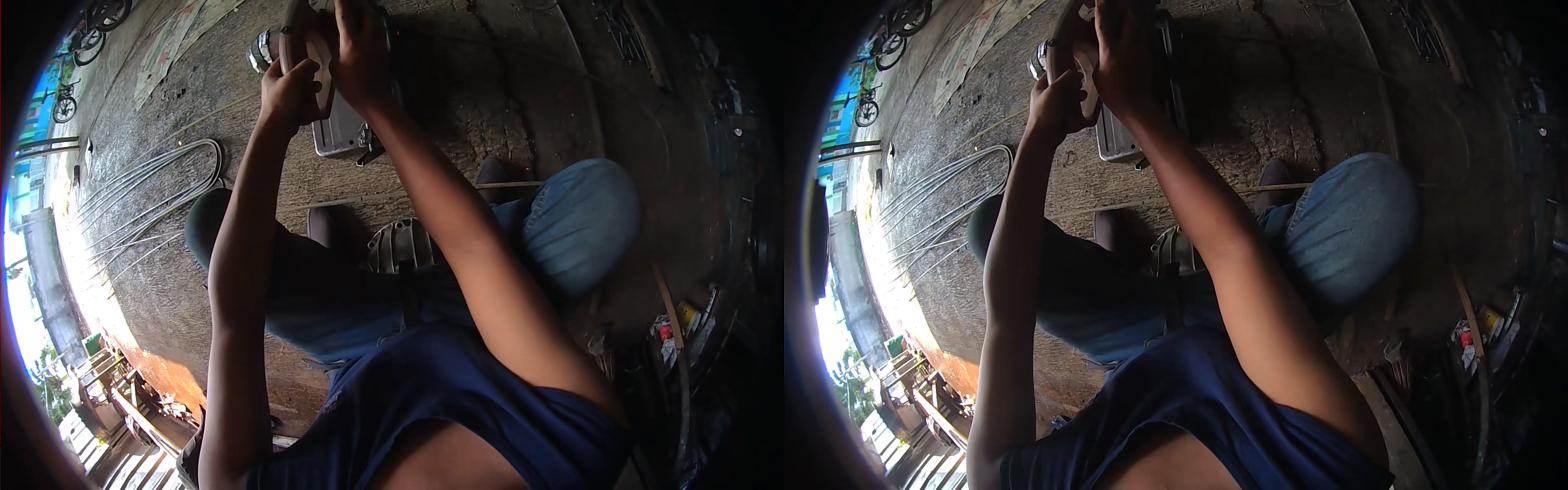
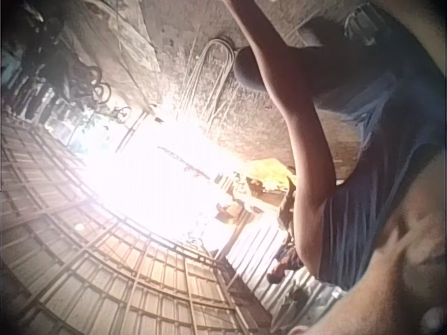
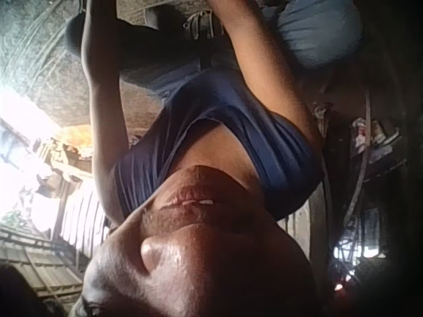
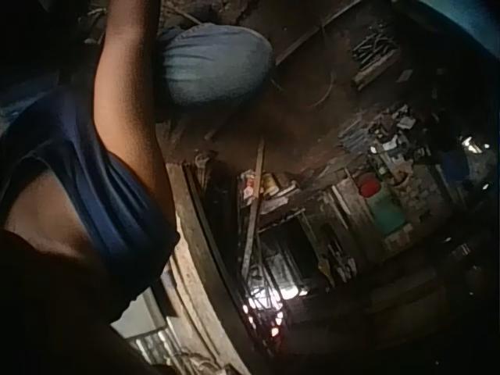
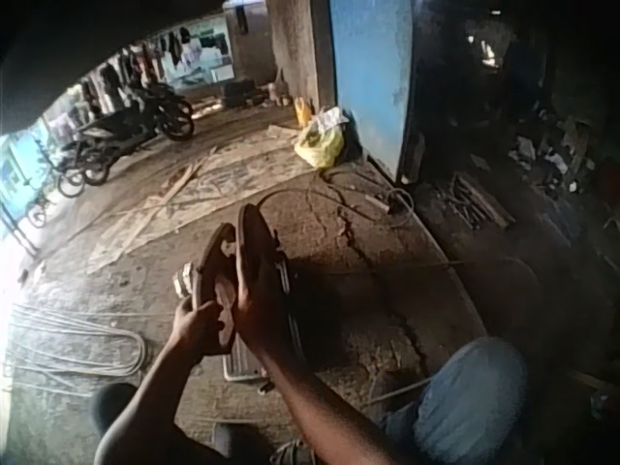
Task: Cutting a long metal rod into smaller pieces using a metal chop saw.
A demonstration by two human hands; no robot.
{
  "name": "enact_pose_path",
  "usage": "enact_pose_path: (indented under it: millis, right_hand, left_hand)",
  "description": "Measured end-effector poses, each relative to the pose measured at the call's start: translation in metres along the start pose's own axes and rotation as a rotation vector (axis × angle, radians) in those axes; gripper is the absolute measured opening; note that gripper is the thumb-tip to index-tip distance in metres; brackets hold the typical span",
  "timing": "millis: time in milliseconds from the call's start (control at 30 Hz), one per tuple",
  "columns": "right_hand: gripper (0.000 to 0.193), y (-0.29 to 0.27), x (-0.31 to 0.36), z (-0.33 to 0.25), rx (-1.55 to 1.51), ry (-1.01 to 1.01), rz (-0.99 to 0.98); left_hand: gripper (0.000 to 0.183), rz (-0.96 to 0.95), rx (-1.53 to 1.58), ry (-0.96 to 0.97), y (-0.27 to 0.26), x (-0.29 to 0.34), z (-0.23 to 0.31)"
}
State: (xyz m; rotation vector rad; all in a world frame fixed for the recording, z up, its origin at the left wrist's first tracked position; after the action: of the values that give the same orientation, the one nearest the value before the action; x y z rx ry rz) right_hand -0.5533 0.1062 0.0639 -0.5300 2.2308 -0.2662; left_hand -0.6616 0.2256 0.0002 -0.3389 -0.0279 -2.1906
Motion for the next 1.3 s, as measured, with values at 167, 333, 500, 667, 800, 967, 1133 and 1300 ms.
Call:
enact_pose_path:
  millis: [167,333,500,667,800,967,1133,1300]
  right_hand:
    - [0.071,-0.004,-0.018,-0.003,0.025,-0.03,-0.03]
    - [0.074,0.017,-0.051,0.019,0.144,-0.048,-0.173]
    - [0.077,0.076,-0.128,0.057,0.403,-0.043,-0.391]
    - [0.07,0.052,-0.168,0.063,0.244,0.012,-0.539]
    - [0.048,-0.039,-0.145,0.069,-0.282,0.061,-0.575]
    - [0.032,-0.143,-0.13,0.199,-0.055,0.647,-0.224]
    - [0.039,-0.168,-0.065,0.379,0.234,0.796,-0.292]
    - [0.03,-0.115,-0.003,0.484,0.674,0.179,-1.05]
  left_hand:
    - [0.034,-0.019,0.01,0.035,-0.002,-0.015,0.023]
    - [0.021,-0.103,0.033,0.016,-0.015,-0.059,0.041]
    - [0.024,-0.738,0.089,0.064,-0.005,-0.105,0.112]
    - [0.023,-0.412,0.007,0.19,-0.018,-0.12,0.14]
    - [0.026,-0.253,-0.193,0.255,-0.022,-0.112,0.132]
    - [0.027,-0.005,-0.118,0.265,-0.024,-0.103,0.124]
    - [0.038,0.144,-0.2,0.285,-0.026,-0.075,0.137]
    - [0.042,0.201,-0.238,0.208,-0.017,-0.059,0.141]
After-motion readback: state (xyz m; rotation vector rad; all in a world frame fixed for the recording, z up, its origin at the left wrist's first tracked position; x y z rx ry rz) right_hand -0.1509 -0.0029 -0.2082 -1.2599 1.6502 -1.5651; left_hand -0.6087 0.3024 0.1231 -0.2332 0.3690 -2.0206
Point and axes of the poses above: each hand's wrist, its own x-axis away from the middle knuckle, its own y-axis out of the palm, z = x × y, the point moved 5 cm from there along -x, towards the middle knuckle, and after that the axes turned 2 degrees about -x, right-handed, at the moved point
